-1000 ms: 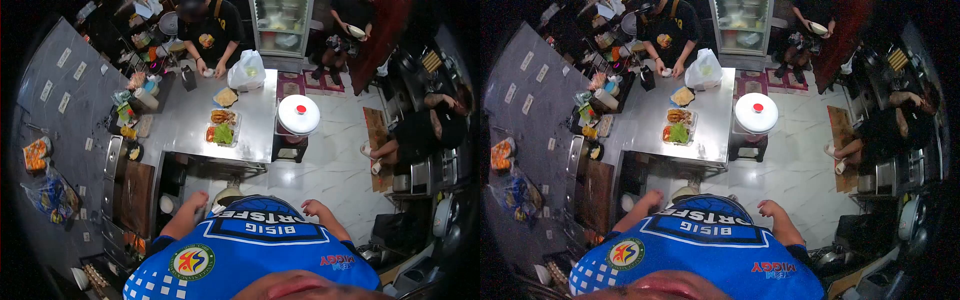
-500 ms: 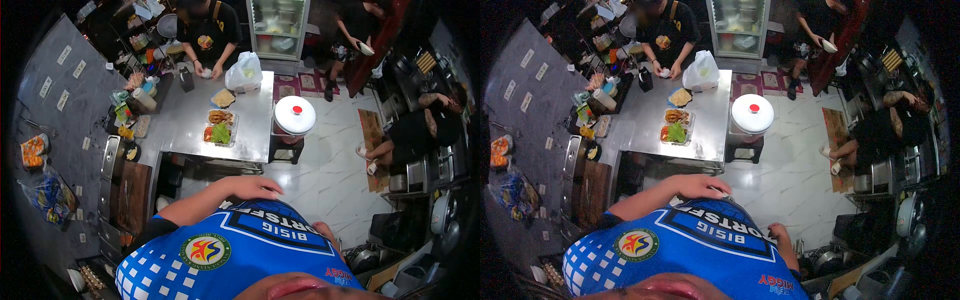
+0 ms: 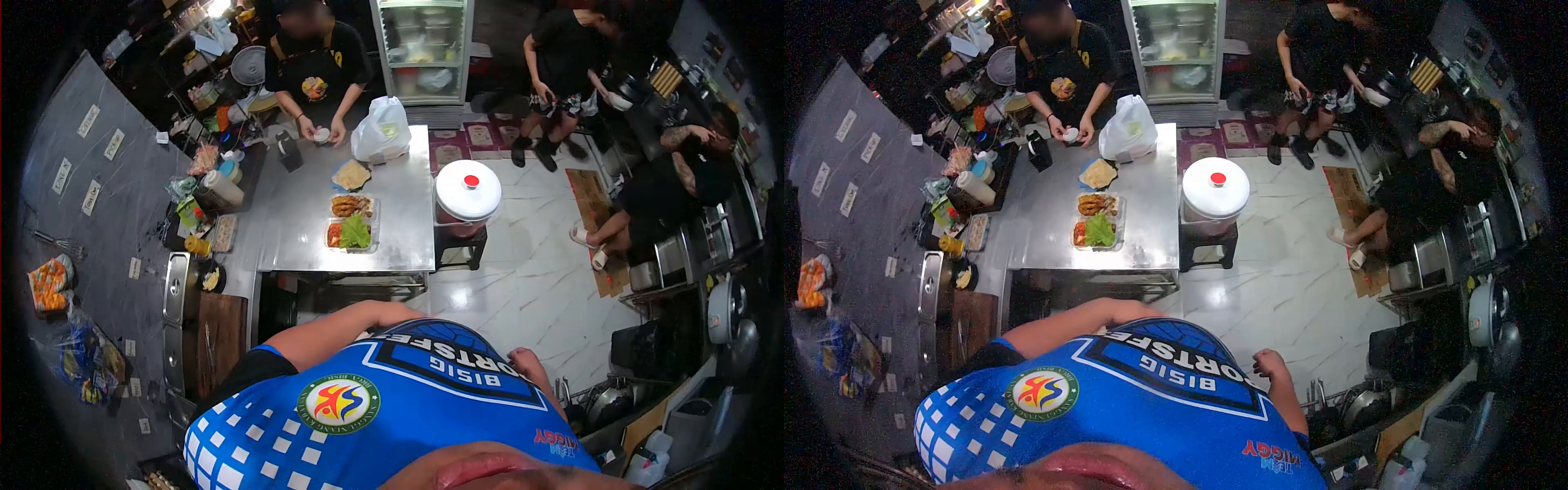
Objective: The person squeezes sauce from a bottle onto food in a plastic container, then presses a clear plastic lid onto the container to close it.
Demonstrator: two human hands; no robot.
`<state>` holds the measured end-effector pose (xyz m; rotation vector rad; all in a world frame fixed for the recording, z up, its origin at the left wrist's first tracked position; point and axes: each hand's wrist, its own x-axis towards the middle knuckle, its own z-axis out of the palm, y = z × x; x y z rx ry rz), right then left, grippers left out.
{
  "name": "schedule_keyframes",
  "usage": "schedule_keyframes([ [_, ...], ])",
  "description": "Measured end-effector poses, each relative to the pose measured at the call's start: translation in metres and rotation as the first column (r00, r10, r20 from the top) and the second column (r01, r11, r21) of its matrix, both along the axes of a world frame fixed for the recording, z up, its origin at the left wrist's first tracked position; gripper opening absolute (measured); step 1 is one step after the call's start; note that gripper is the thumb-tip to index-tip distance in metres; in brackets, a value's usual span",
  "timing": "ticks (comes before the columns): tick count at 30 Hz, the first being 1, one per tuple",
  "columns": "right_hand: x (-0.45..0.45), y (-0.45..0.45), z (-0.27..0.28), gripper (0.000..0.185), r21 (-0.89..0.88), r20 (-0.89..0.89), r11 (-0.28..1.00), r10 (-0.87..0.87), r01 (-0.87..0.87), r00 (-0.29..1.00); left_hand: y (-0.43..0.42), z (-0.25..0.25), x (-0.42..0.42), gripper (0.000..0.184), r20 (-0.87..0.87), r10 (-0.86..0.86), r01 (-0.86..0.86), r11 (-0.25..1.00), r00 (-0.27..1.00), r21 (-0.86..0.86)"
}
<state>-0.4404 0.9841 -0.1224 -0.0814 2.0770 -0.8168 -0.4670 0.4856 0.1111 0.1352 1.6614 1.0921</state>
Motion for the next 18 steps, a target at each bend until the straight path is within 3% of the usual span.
schedule_keyframes([
  [1,0.0,-0.006,0.009,0.022,0.004,-0.006,1.0,-0.01,0.01,1.0,-0.014,-0.015,0.008,0.066,-0.069,-0.034,0.03,0.998,0.997,-0.064],
  [3,-0.005,-0.026,0.035,0.023,0.111,0.198,0.883,-0.47,0.457,0.86,-0.024,-0.007,0.01,0.067,-0.144,-0.083,0.065,0.99,0.986,-0.126],
  [5,-0.005,-0.036,0.044,0.024,0.133,0.192,0.862,-0.507,0.489,0.841,-0.027,0.038,0.015,0.063,0.165,0.302,-0.3,0.953,0.939,-0.038],
  [6,-0.004,-0.039,0.045,0.025,0.154,0.19,0.846,-0.532,0.51,0.825,-0.031,0.045,0.015,0.059,0.194,0.332,-0.361,0.921,0.923,0.145],
  [7,-0.002,-0.045,0.045,0.025,0.154,0.187,0.839,-0.543,0.522,0.818,-0.04,0.052,0.015,0.059,0.192,0.319,-0.348,0.926,0.928,0.148],
  [9,0.007,-0.056,0.039,0.028,0.14,0.199,0.837,-0.548,0.53,0.813,-0.061,0.09,0.012,0.059,-0.119,0.129,-0.081,0.934,0.984,0.348],
  [10,0.008,-0.052,0.017,0.03,0.118,0.157,0.948,-0.312,0.296,0.937,-0.064,0.12,0.009,0.059,-0.281,0.026,0.099,0.902,0.959,0.421],
  [11,0.016,-0.063,0.02,0.031,0.18,0.2,0.919,-0.384,0.351,0.902,-0.067,0.146,0.006,0.059,-0.438,-0.065,0.29,0.834,0.896,0.47],
  [13,0.025,-0.098,0.02,0.035,0.275,0.264,0.881,-0.454,0.385,0.851,-0.088,0.186,0.012,0.063,-0.534,-0.136,0.464,0.696,0.834,0.547],
  [15,0.029,-0.138,0.017,0.037,0.295,0.278,0.894,-0.417,0.336,0.865,-0.114,0.208,0.017,0.058,-0.539,-0.155,0.525,0.554,0.828,0.646],
  [18,0.024,-0.207,0.013,0.032,0.211,0.236,0.915,-0.389,0.344,0.89,-0.159,0.174,0.032,0.057,-0.418,-0.066,0.353,0.663,0.906,0.66],
])
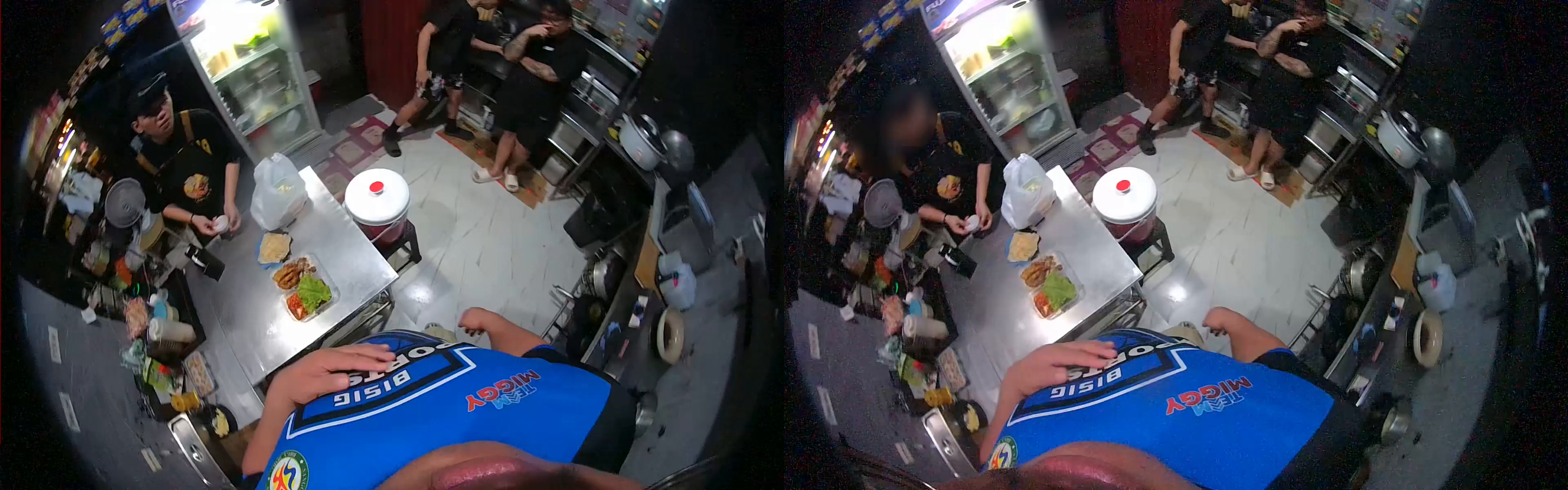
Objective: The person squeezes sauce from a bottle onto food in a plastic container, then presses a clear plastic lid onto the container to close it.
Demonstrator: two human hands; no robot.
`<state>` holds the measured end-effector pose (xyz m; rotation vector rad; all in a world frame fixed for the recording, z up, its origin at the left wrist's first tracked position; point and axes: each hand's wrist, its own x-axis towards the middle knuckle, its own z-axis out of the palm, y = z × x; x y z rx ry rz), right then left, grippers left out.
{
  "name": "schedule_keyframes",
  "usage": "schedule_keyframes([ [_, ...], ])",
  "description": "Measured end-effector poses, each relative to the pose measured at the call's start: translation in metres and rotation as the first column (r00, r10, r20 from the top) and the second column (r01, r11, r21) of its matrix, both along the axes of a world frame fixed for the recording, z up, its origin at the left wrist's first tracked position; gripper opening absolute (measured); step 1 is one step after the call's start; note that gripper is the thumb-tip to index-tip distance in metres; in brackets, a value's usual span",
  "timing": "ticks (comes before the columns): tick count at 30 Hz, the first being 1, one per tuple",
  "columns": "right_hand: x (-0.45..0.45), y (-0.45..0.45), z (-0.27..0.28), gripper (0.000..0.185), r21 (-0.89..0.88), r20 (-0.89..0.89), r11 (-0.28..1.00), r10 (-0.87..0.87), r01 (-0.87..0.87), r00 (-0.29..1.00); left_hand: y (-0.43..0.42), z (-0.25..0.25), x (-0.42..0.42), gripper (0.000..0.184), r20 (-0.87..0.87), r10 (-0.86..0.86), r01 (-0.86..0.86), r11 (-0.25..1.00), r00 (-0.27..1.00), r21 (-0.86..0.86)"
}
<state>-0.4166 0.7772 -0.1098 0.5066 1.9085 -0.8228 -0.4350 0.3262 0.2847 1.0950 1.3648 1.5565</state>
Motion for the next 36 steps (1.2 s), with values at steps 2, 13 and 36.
schedule_keyframes([
  [2,-0.013,-0.039,-0.003,0.037,0.006,-0.109,0.907,0.42,-0.422,0.901,-0.02,-0.041,0.008,0.057,-0.01,0.043,-0.044,0.998,0.999,-0.049],
  [13,0.054,-0.09,0.043,0.035,0.054,-0.246,0.974,0.227,-0.221,0.942,-0.061,-0.137,0.003,0.045,0.718,0.526,-0.079,0.827,0.456,-0.556],
  [36,0.09,-0.066,0.046,0.034,0.036,-0.021,0.992,-0.116,0.117,0.993,-0.02,-0.065,-0.039,0.052,0.288,0.016,0.05,0.974,0.957,-0.222],
])
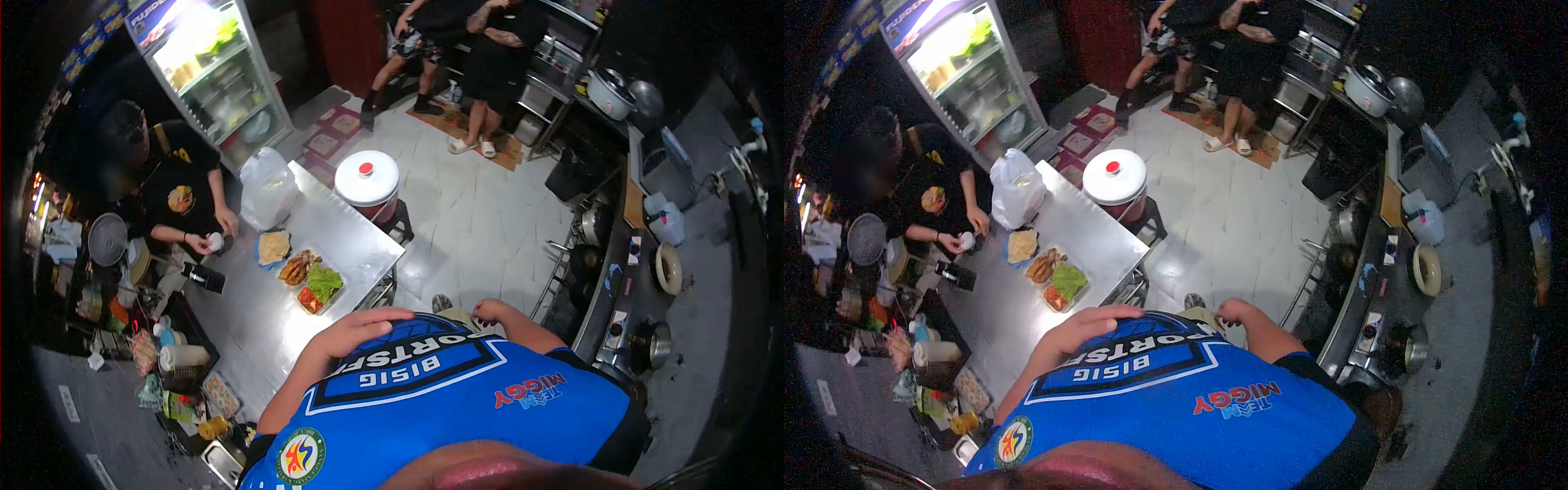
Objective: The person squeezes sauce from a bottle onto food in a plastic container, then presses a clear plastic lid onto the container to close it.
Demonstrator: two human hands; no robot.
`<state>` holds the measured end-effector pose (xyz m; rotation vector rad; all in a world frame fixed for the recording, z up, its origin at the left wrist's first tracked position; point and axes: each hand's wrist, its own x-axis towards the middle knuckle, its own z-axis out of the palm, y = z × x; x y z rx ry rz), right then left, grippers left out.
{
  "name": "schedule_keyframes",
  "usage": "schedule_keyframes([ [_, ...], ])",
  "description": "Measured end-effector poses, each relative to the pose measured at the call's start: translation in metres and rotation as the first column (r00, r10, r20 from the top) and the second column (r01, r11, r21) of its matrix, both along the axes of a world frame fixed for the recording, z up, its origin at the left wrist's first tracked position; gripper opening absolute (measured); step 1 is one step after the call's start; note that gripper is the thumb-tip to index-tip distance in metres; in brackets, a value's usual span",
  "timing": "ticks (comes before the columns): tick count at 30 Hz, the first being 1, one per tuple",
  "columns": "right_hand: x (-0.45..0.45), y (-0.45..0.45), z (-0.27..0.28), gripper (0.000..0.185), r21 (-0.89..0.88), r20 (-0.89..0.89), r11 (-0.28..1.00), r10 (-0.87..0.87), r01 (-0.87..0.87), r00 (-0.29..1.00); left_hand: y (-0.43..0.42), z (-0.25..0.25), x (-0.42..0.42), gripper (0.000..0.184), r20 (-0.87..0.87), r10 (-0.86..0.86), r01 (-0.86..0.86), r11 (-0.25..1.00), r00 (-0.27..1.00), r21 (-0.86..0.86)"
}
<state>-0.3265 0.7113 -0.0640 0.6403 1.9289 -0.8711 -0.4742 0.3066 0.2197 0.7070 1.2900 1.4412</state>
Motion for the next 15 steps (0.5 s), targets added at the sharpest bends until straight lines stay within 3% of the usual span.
schedule_keyframes([
  [1,-0.007,0.002,0.001,0.034,0.011,-0.041,1.0,0.021,-0.02,0.999,0.004,0.023,0.001,0.055,-0.303,-0.076,0.119,0.985,0.95,0.128],
  [3,-0.023,0.006,-0.008,0.033,0.028,-0.04,0.998,0.061,-0.06,0.997,0.003,0.057,0.005,0.053,-0.34,-0.094,0.166,0.968,0.936,0.187],
  [5,-0.031,0.01,-0.014,0.031,0.045,-0.038,0.995,0.091,-0.089,0.995,0.0,0.052,0.006,0.053,-0.379,-0.119,0.223,0.944,0.918,0.243],
  [7,-0.038,0.006,-0.006,0.03,0.021,-0.067,0.992,0.127,-0.126,0.99,-0.014,0.011,0.009,0.04,-0.202,0.095,-0.045,0.97,0.975,0.239],
  [8,-0.041,0.005,-0.007,0.03,0.021,-0.07,0.993,0.121,-0.12,0.99,-0.02,0.001,0.017,0.04,-0.172,0.244,-0.22,0.964,0.954,0.148],
  [9,-0.042,0.004,-0.01,0.03,0.016,-0.067,0.995,0.103,-0.102,0.992,-0.028,-0.021,0.02,0.04,-0.175,0.237,-0.213,0.966,0.956,0.147],
  [11,-0.033,-0.002,-0.014,0.03,0.008,-0.049,0.997,0.081,-0.081,0.995,-0.044,-0.077,0.024,0.041,0.035,0.462,-0.463,0.885,0.886,0.052],
  [13,-0.028,-0.009,-0.01,0.031,0.013,-0.062,1.0,-0.01,0.011,0.998,-0.052,-0.097,0.029,0.043,0.037,0.482,-0.48,0.876,0.875,-0.042],
  [15,-0.025,-0.013,-0.006,0.031,0.031,-0.022,0.999,0.037,-0.036,0.999,-0.056,-0.107,0.03,0.045,0.03,0.506,-0.498,0.857,0.862,-0.133],
])
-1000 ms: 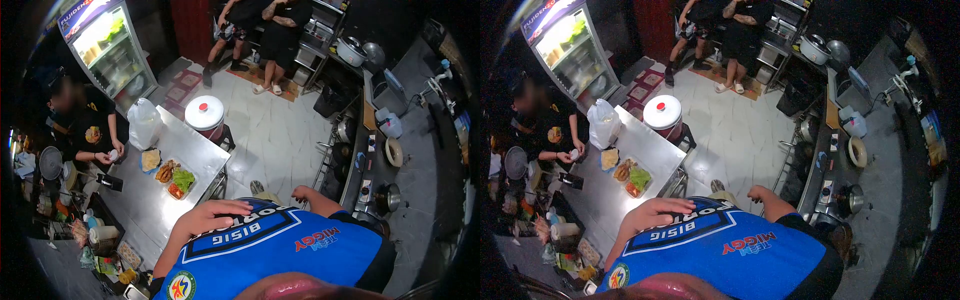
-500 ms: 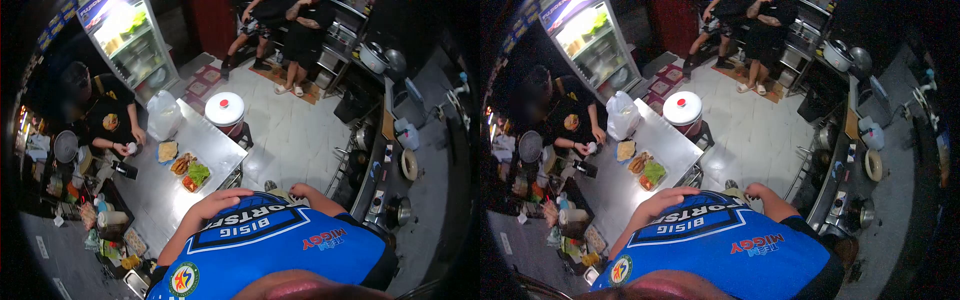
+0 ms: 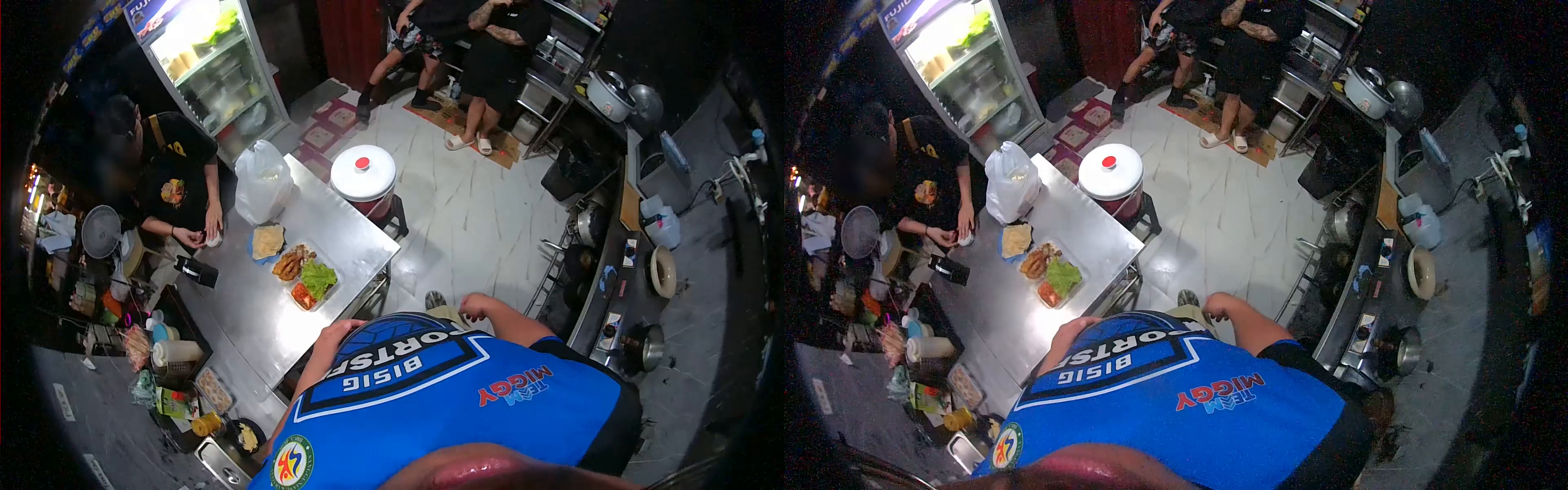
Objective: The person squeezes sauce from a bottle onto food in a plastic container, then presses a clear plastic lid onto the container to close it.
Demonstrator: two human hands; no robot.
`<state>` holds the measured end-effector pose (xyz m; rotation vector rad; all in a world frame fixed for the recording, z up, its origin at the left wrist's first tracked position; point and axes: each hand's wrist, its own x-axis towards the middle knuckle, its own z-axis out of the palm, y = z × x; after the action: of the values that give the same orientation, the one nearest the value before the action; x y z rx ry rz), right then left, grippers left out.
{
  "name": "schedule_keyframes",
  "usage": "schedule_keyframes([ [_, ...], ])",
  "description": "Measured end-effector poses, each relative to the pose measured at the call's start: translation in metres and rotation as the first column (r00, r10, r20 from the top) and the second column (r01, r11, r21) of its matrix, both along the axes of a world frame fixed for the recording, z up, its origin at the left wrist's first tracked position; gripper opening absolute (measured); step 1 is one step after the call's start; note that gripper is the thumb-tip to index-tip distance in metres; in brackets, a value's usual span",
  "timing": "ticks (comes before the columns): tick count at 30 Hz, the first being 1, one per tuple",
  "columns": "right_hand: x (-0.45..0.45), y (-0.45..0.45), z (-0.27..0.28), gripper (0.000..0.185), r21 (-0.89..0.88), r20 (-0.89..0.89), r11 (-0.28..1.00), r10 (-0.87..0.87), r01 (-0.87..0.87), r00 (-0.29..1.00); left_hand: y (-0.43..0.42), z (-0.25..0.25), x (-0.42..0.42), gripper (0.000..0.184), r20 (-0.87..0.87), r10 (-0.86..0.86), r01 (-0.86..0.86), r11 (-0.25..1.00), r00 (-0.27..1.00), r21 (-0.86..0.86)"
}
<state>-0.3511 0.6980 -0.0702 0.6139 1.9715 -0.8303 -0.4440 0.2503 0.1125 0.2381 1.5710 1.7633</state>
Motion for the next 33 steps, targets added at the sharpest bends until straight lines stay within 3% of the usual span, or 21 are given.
schedule_keyframes([
  [2,0.001,-0.002,0.003,0.03,0.013,0.035,0.999,0.041,-0.041,0.999,-0.002,-0.003,-0.002,0.042,-0.121,-0.054,0.028,0.978,0.991,-0.207],
  [5,-0.004,-0.005,0.003,0.032,0.048,0.05,0.999,0.02,-0.022,0.999,-0.005,0.01,-0.006,0.039,-0.114,-0.031,-0.01,0.942,0.993,-0.336],
  [6,-0.013,-0.006,0.006,0.033,0.093,0.02,0.942,0.322,-0.322,0.947,-0.007,0.018,-0.006,0.039,-0.112,-0.04,0.0,0.942,0.993,-0.336],
  [7,-0.023,-0.008,0.011,0.035,0.145,0.008,0.793,0.597,-0.591,0.802,-0.011,0.032,-0.008,0.038,-0.124,-0.041,0.001,0.95,0.991,-0.312],
  [9,-0.032,-0.023,0.03,0.038,0.111,-0.246,0.904,0.428,-0.414,0.87,-0.012,0.07,-0.007,0.036,-0.126,-0.041,0.005,0.961,0.991,-0.278],
  [11,-0.039,-0.064,0.124,0.044,0.001,-0.572,0.926,0.31,-0.377,0.759,-0.013,0.128,-0.008,0.053,-0.305,-0.209,0.145,0.965,0.929,-0.218],
  [12,-0.045,-0.087,0.184,0.043,-0.163,-0.578,0.911,0.223,-0.378,0.785,-0.016,0.145,-0.009,0.053,-0.302,-0.211,0.149,0.965,0.93,-0.217],
  [13,-0.049,-0.106,0.24,0.044,-0.324,-0.568,0.871,0.133,-0.37,0.812,-0.019,0.158,-0.01,0.051,-0.349,-0.28,0.284,0.958,0.894,-0.039],
  [14,-0.047,-0.118,0.288,0.044,-0.515,-0.529,0.769,0.064,-0.38,0.846,-0.021,0.166,-0.01,0.048,-0.406,-0.332,0.415,0.9,0.851,0.133],
  [15,-0.045,-0.127,0.323,0.044,-0.681,-0.476,0.63,0.006,-0.373,0.879,-0.022,0.168,-0.006,0.055,-0.351,-0.348,0.454,0.843,0.869,0.288],
  [17,-0.04,-0.136,0.353,0.052,-0.698,-0.704,0.215,-0.03,-0.683,0.709,-0.02,0.17,-0.004,0.056,-0.395,-0.348,0.482,0.817,0.85,0.316],
  [20,-0.034,-0.147,0.349,0.059,-0.648,-0.76,0.114,-0.026,-0.753,0.65,-0.022,0.145,0.005,0.056,-0.414,-0.335,0.49,0.795,0.846,0.358],
  [22,-0.03,-0.146,0.325,0.061,-0.665,-0.736,0.19,-0.008,-0.722,0.677,-0.032,0.103,0.01,0.056,-0.374,-0.259,0.354,0.91,0.891,0.214],
  [23,-0.027,-0.146,0.316,0.061,-0.736,-0.648,0.276,-0.025,-0.618,0.761,-0.039,0.078,0.013,0.059,-0.362,-0.279,0.337,0.936,0.889,0.106],
  [24,-0.025,-0.147,0.307,0.061,-0.789,-0.551,0.357,-0.054,-0.5,0.832,-0.04,0.064,0.018,0.059,-0.363,-0.275,0.334,0.936,0.89,0.109],
  [26,-0.015,-0.148,0.286,0.061,-0.838,-0.339,0.495,-0.142,-0.23,0.93,-0.044,0.045,0.028,0.059,-0.318,-0.358,0.263,0.916,0.878,-0.303],
  [28,-0.004,-0.147,0.256,0.061,-0.803,-0.121,0.592,-0.263,0.061,0.957,-0.057,0.019,0.038,0.062,-0.245,-0.282,0.208,0.935,0.928,-0.288],
  [29,0.005,-0.138,0.228,0.061,-0.803,-0.121,0.594,-0.26,0.06,0.958,-0.065,0.006,0.042,0.064,-0.197,-0.224,0.176,0.956,0.955,-0.234],
  [30,0.016,-0.122,0.191,0.058,-0.561,-0.476,0.778,-0.023,-0.283,0.879,-0.074,-0.006,0.046,0.066,-0.141,-0.17,0.144,0.973,0.975,-0.178],
  [31,0.018,-0.113,0.174,0.055,-0.179,-0.703,0.822,0.277,-0.54,0.655,-0.084,-0.017,0.049,0.068,-0.082,-0.132,0.121,0.984,0.988,-0.128],
  [33,0.02,-0.104,0.197,0.058,-0.253,-0.586,0.801,0.319,-0.543,0.744,-0.099,-0.03,0.054,0.071,0.033,-0.079,0.08,0.996,0.996,-0.031],
])
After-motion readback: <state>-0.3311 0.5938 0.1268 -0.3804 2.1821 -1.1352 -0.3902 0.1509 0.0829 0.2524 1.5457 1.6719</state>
